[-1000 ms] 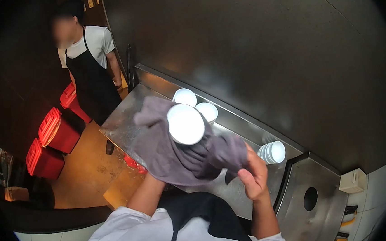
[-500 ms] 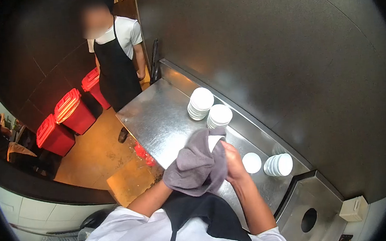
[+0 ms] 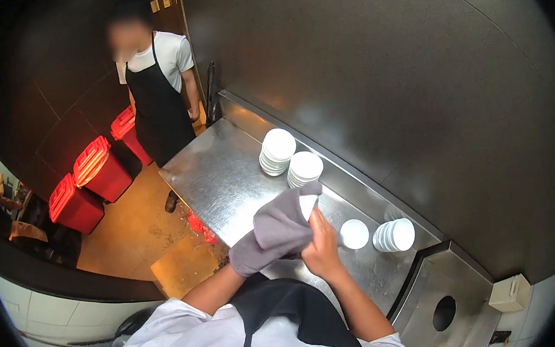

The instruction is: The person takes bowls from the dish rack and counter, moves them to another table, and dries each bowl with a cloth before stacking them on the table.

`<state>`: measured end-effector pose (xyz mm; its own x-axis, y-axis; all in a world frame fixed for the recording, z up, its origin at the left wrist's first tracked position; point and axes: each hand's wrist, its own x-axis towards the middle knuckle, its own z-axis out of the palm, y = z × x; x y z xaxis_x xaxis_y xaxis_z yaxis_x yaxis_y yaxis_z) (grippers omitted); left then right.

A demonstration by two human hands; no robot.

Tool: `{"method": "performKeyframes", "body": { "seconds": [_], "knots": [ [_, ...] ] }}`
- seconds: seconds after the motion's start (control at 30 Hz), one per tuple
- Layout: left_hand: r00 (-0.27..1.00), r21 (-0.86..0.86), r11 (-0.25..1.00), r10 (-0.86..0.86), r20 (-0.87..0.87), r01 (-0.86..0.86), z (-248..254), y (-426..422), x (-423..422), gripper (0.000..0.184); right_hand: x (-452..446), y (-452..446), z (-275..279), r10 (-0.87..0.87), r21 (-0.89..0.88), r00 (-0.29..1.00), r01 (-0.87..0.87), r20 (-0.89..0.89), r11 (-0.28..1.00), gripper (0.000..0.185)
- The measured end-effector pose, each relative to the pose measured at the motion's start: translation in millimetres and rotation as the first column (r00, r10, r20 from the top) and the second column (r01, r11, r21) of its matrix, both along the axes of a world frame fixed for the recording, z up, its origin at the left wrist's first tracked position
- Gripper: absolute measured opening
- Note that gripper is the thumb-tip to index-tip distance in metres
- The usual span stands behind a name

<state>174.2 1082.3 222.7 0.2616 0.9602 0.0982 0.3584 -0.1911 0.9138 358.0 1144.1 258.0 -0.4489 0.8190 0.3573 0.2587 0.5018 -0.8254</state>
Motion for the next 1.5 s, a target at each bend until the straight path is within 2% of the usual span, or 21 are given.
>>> {"method": "performKeyframes", "body": {
  "seconds": [0.07,0.13,0.2,0.27,0.3,0.33,0.4,0.47,0.53,0.6,0.67,0.73,0.77,0.8,0.83,1.0,1.03,1.1,1.2,1.4,1.5],
  "knots": [
    [0.991,0.195,0.981,0.040,-0.126,-0.014,-8,5,-6,0.041,-4,1,-4,0.021,-0.418,0.958,-0.144,-0.285,0.897,0.030],
    [0.971,0.468,0.883,0.154,-0.186,-0.050,-13,12,-6,0.042,1,1,20,-0.061,-0.633,0.755,-0.499,-0.653,0.592,0.034],
    [0.975,0.139,0.983,0.089,0.203,-0.119,42,21,2,0.063,0,2,29,-0.140,-0.572,0.645,-0.531,-0.751,0.625,0.038],
    [0.757,0.022,1.000,-0.011,0.654,-0.004,70,36,0,0.072,1,-3,41,-0.206,-0.472,0.509,-0.472,-0.836,0.745,0.039],
    [0.972,0.230,0.969,0.039,0.232,-0.094,38,41,-16,0.065,-4,-9,51,-0.233,-0.414,0.626,-0.159,-0.744,0.896,0.045],
    [0.952,0.461,0.878,0.238,-0.190,-0.127,7,48,-32,0.058,-6,-10,52,-0.189,-0.227,0.768,0.058,-0.612,0.972,0.047],
    [0.912,0.320,0.935,0.256,-0.322,-0.150,50,61,-37,0.051,-9,-14,49,-0.266,0.277,0.929,0.334,-0.256,0.901,0.051],
    [0.861,0.166,0.971,0.232,-0.453,-0.174,90,72,-39,0.044,-29,-16,34,-0.271,0.580,0.962,0.202,0.034,0.789,0.044],
    [0.935,0.593,0.794,0.095,-0.342,0.137,84,80,-55,0.027,-58,-18,22,-0.469,0.738,0.878,0.257,0.092,0.624,0.044],
    [0.911,0.382,0.876,-0.136,-0.388,0.294,69,85,-60,0.013,-65,-12,39,-0.464,0.504,0.886,0.391,0.021,0.770,0.045],
    [0.975,0.371,0.904,-0.173,-0.140,0.214,50,84,-52,0.012,-66,0,45,-0.421,0.057,0.899,0.429,-0.119,0.901,0.047],
    [0.989,0.389,0.910,-0.140,-0.045,0.146,30,88,-45,0.011,-59,13,28,-0.413,-0.511,0.838,0.195,-0.357,0.837,0.049],
    [0.993,0.431,0.895,-0.089,-0.075,0.113,19,96,-42,0.011,-63,11,14,-0.495,-0.568,0.788,0.233,-0.366,0.789,0.054],
    [0.995,0.479,0.875,-0.028,-0.100,0.072,20,104,-39,0.011,-71,8,-4,-0.609,-0.570,0.727,0.368,-0.316,0.735,0.055],
    [0.992,0.184,0.980,0.056,0.110,-0.076,27,104,-35,0.011,-73,6,-14,-0.611,-0.558,0.743,0.394,-0.275,0.730,0.053],
    [0.951,0.276,0.913,0.265,0.157,-0.300,-14,145,-42,0.011,-82,-5,-33,-0.520,-0.574,0.810,0.297,-0.271,0.763,0.041],
    [0.822,0.533,0.835,0.398,-0.408,-0.140,-17,153,-45,0.012,-80,-10,-40,-0.503,-0.608,0.825,0.267,-0.256,0.748,0.038],
    [0.541,0.646,0.761,0.517,-0.663,0.064,-32,176,-49,0.016,-74,-24,-55,-0.467,-0.674,0.855,0.208,-0.227,0.709,0.032],
    [0.804,0.623,0.776,0.433,-0.407,-0.103,-40,204,-50,0.023,-53,-29,-90,-0.282,-0.610,0.958,0.249,0.043,0.752,0.031],
    [0.774,0.614,0.782,0.453,-0.442,-0.108,-28,234,-32,0.014,-26,-29,-94,-0.324,-0.646,0.915,0.401,0.241,0.650,0.025],
    [0.878,0.428,0.858,0.411,-0.245,-0.283,-33,238,-24,0.011,-15,-26,-84,-0.268,-0.612,0.856,0.507,0.443,0.607,0.027]
  ]
}}
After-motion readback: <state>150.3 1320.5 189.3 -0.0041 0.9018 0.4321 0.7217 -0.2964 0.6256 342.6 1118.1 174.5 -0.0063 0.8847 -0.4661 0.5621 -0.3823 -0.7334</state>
